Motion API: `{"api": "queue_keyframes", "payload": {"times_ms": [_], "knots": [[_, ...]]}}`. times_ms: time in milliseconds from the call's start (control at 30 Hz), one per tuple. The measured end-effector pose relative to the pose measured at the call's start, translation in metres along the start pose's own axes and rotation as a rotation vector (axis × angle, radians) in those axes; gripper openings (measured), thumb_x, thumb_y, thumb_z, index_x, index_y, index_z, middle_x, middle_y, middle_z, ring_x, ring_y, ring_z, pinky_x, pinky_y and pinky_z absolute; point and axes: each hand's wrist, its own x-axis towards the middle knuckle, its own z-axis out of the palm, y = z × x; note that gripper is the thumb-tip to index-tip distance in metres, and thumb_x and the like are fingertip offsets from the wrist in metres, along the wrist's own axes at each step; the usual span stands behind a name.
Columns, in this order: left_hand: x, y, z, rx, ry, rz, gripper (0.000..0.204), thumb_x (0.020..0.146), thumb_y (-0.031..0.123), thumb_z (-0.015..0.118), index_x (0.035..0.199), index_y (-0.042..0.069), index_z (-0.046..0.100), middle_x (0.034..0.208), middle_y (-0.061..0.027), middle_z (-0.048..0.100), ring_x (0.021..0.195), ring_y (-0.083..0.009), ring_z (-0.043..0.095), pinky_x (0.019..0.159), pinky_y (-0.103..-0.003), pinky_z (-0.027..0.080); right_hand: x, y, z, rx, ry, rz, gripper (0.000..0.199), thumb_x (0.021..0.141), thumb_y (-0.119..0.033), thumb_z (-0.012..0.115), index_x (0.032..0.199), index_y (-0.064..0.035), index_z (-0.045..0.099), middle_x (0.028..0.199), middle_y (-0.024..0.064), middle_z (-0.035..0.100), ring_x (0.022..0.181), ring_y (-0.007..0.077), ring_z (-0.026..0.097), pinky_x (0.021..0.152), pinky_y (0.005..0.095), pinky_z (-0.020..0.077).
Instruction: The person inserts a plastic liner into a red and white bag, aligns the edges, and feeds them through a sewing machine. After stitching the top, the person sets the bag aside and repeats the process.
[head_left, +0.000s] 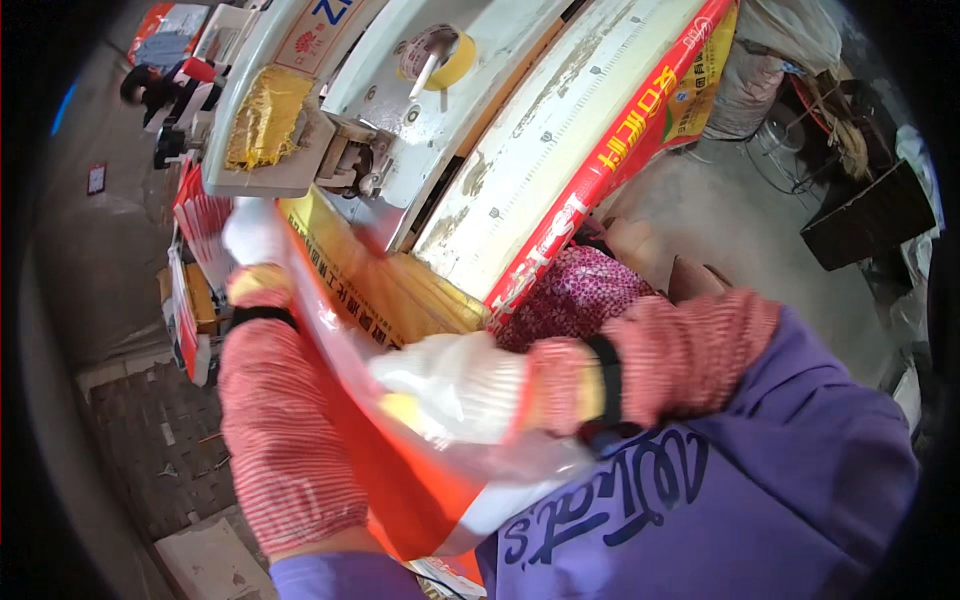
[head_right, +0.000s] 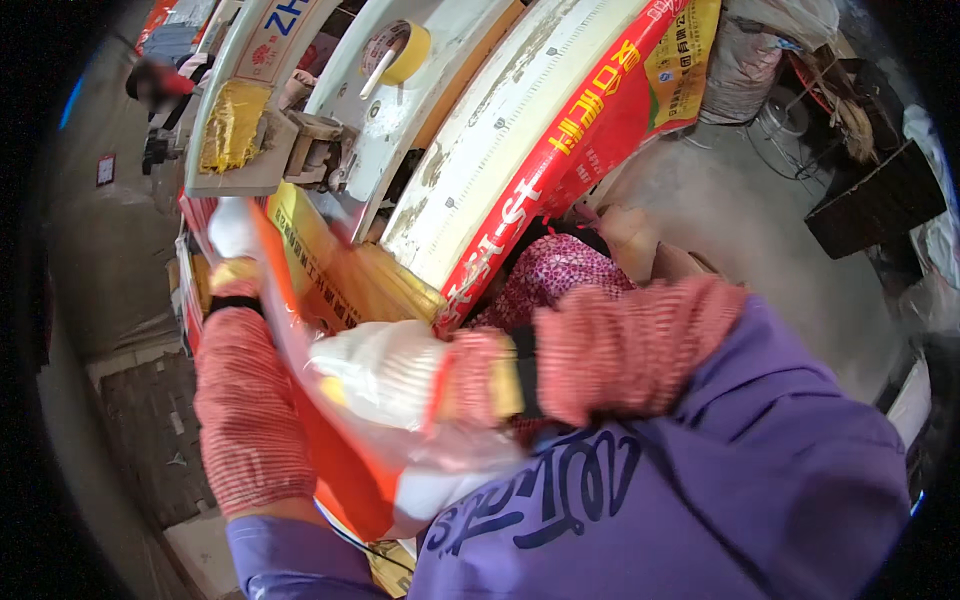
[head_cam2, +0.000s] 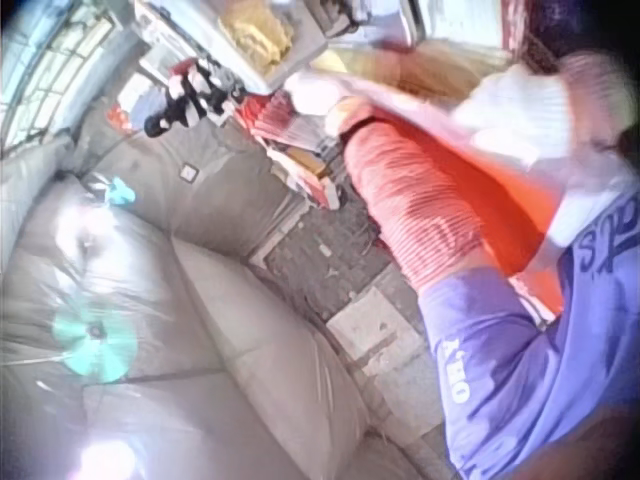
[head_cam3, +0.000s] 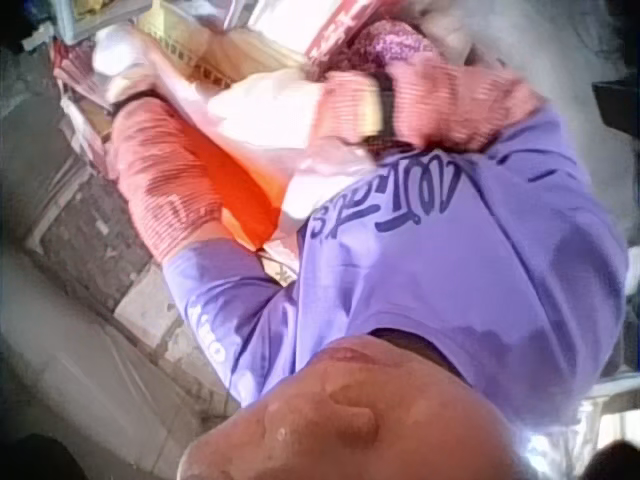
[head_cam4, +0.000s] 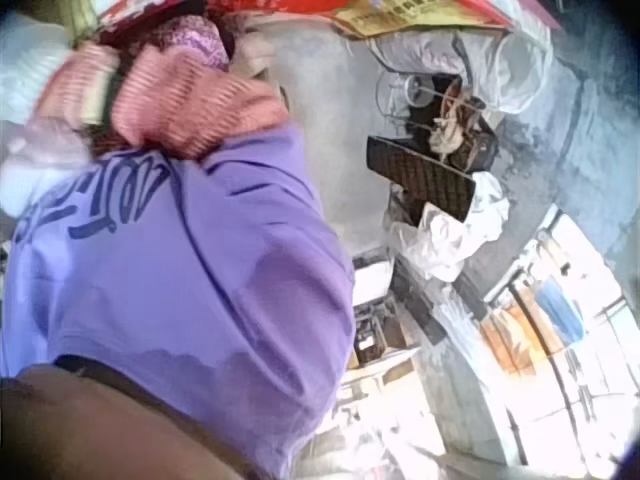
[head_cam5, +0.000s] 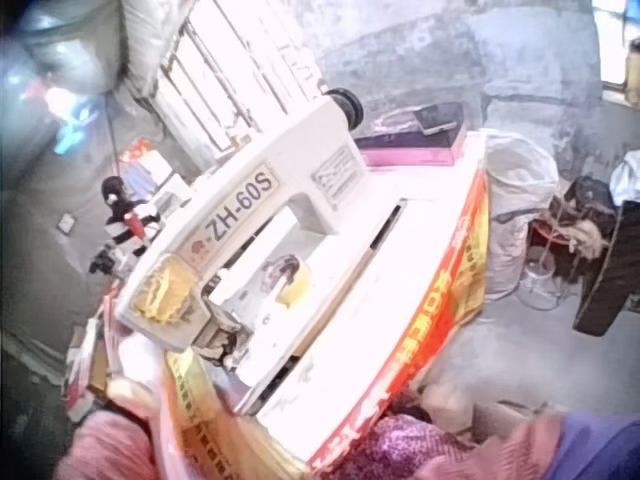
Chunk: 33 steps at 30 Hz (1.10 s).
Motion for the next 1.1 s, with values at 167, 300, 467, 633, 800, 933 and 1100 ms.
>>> {"api": "queue_keyframes", "payload": {"times_ms": [167, 300, 467, 633, 800, 933, 1100], "knots": [[-0.040, 0.058, 0.031, -0.153, 0.030, 0.204, 0.021, 0.088, 0.013, 0.046, 0.105, 0.011, 0.058, 0.089, -0.0103, 0.062, 0.061, -0.0290, 0.064, 0.051, -0.042, 0.051, -0.069, 0.041, -0.070, 0.069, -0.169, 0.460, 0.029, 0.088, -0.030, 0.054, 0.110, -0.0122, 0.062, 0.093, 0.0149, 0.066, 0.084, 0.0330, 0.064, 0.075, 0.0413, 0.0497], [-0.040, 0.056, 0.028, -0.455, 0.145, 0.308, 0.019, 0.081, 0.010, 0.054, 0.098, 0.017, 0.061, 0.088, -0.0082, 0.061, 0.068, -0.0278, 0.063, 0.055, -0.038, 0.050, -0.078, 0.065, -0.067, 1.186, 0.293, 1.039, 0.030, 0.094, -0.024, 0.048, 0.113, -0.0050, 0.062, 0.101, 0.0128, 0.066, 0.090, 0.0245, 0.064, 0.082, 0.0340, 0.0504], [-0.025, 0.057, 0.042, -0.587, 0.318, 0.289, 0.009, 0.076, 0.008, 0.059, 0.082, 0.014, 0.061, 0.082, -0.0072, 0.061, 0.069, -0.0285, 0.061, 0.058, -0.039, 0.049, -0.083, 0.067, -0.048, 0.852, 0.312, 0.689, 0.029, 0.095, -0.015, 0.051, 0.118, -0.0003, 0.061, 0.103, 0.0106, 0.066, 0.086, 0.0152, 0.063, 0.079, 0.0224, 0.0487], [-0.013, 0.060, 0.037, -0.739, 0.182, 0.308, 0.005, 0.077, 0.012, 0.059, 0.080, 0.012, 0.063, 0.079, -0.0100, 0.061, 0.074, -0.0325, 0.061, 0.063, -0.042, 0.049, -0.085, 0.056, -0.057, 0.045, 0.192, 0.461, 0.029, 0.093, -0.014, 0.057, 0.118, -0.0014, 0.062, 0.089, 0.0080, 0.069, 0.075, 0.0132, 0.062, 0.069, 0.0209, 0.0470], [-0.032, 0.045, -0.008, -0.758, 0.116, 0.362, 0.015, 0.082, 0.018, 0.058, 0.092, 0.013, 0.068, 0.085, -0.0154, 0.062, 0.080, -0.0370, 0.060, 0.072, -0.044, 0.049, -0.085, 0.040, -0.070, -0.564, -0.072, 0.604, 0.020, 0.089, -0.016, 0.054, 0.098, -0.0065, 0.069, 0.084, 0.0128, 0.068, 0.078, 0.0232, 0.066, 0.065, 0.0320, 0.0501], [-0.047, 0.045, -0.021, -0.791, -0.296, 0.265, 0.017, 0.086, 0.021, 0.056, 0.095, 0.013, 0.068, 0.087, -0.0170, 0.062, 0.083, -0.0370, 0.060, 0.076, -0.044, 0.048, -0.089, 0.033, -0.067, -0.422, 0.028, 0.712, 0.041, 0.086, -0.041, 0.052, 0.090, -0.0035, 0.068, 0.082, 0.0140, 0.068, 0.080, 0.0293, 0.067, 0.068, 0.0375, 0.0513], [-0.004, 0.043, 0.028, -0.678, -0.190, 0.103, 0.020, 0.084, 0.023, 0.056, 0.089, 0.009, 0.068, 0.086, -0.0191, 0.066, 0.081, -0.0399, 0.062, 0.074, -0.046, 0.050, -0.030, 0.054, -0.053, -0.465, -0.002, 1.052, 0.062, 0.083, -0.066, 0.050, 0.090, -0.0071, 0.070, 0.080, 0.0147, 0.069, 0.077, 0.0292, 0.067, 0.071, 0.0378, 0.0517]]}}
